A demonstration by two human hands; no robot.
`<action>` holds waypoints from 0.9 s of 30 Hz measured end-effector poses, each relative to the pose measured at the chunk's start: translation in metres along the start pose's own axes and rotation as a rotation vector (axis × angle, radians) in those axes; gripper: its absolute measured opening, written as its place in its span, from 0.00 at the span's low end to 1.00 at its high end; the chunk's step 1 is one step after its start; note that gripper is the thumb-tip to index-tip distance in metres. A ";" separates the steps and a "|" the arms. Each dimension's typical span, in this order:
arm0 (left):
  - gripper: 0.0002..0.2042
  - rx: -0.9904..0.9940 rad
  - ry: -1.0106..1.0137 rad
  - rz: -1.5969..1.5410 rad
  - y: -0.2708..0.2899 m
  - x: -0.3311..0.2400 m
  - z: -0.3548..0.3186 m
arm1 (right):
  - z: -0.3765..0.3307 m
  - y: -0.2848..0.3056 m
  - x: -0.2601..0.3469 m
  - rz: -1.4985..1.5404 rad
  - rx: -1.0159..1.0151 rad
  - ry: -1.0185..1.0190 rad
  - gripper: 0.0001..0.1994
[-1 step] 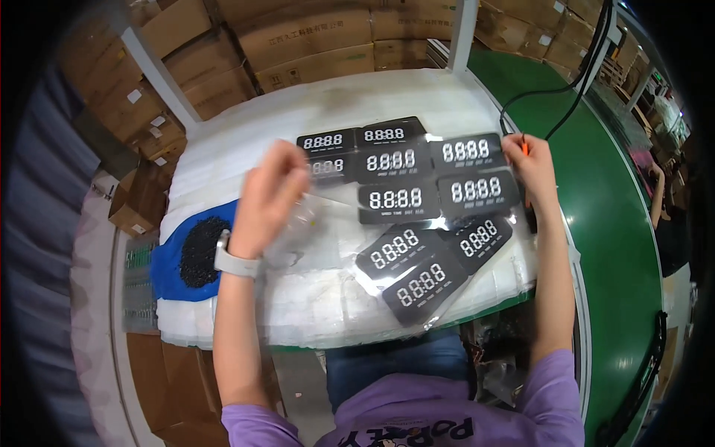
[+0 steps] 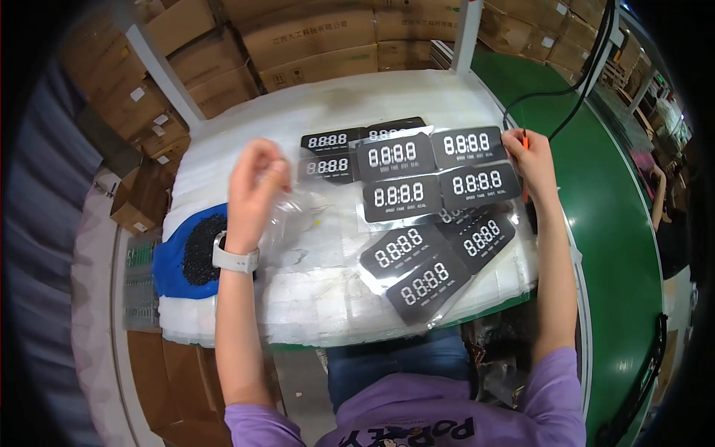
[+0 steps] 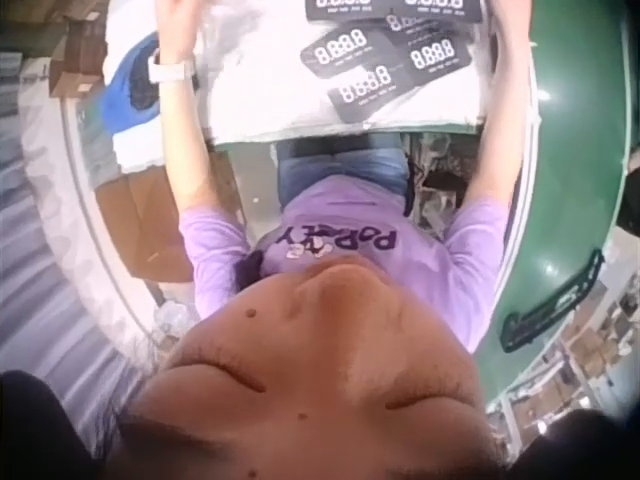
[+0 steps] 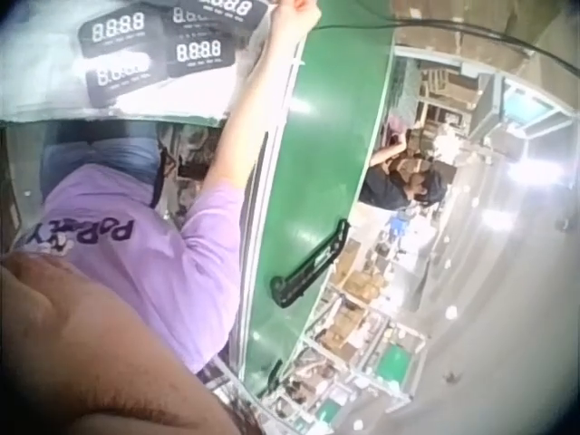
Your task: Assembling small electronic components into digital clock display panels at a factory workstation.
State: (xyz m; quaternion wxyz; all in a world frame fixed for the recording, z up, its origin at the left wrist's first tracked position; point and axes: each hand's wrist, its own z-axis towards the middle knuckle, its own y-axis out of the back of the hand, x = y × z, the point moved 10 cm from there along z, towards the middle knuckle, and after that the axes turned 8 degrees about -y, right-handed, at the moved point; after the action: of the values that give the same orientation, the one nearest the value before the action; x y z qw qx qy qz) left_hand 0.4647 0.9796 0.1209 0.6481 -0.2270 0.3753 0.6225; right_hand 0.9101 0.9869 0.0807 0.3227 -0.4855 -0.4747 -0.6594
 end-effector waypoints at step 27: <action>0.04 0.279 -0.225 0.557 -0.163 -0.032 -0.037 | -0.111 -0.091 0.023 -0.578 0.102 0.393 0.09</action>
State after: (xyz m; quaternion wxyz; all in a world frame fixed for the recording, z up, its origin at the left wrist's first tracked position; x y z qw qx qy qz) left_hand 0.6180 0.9115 0.0945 0.5153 0.0452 0.4307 0.7395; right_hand 0.7854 0.9145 0.0652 0.2319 -0.1782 -0.5538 -0.7796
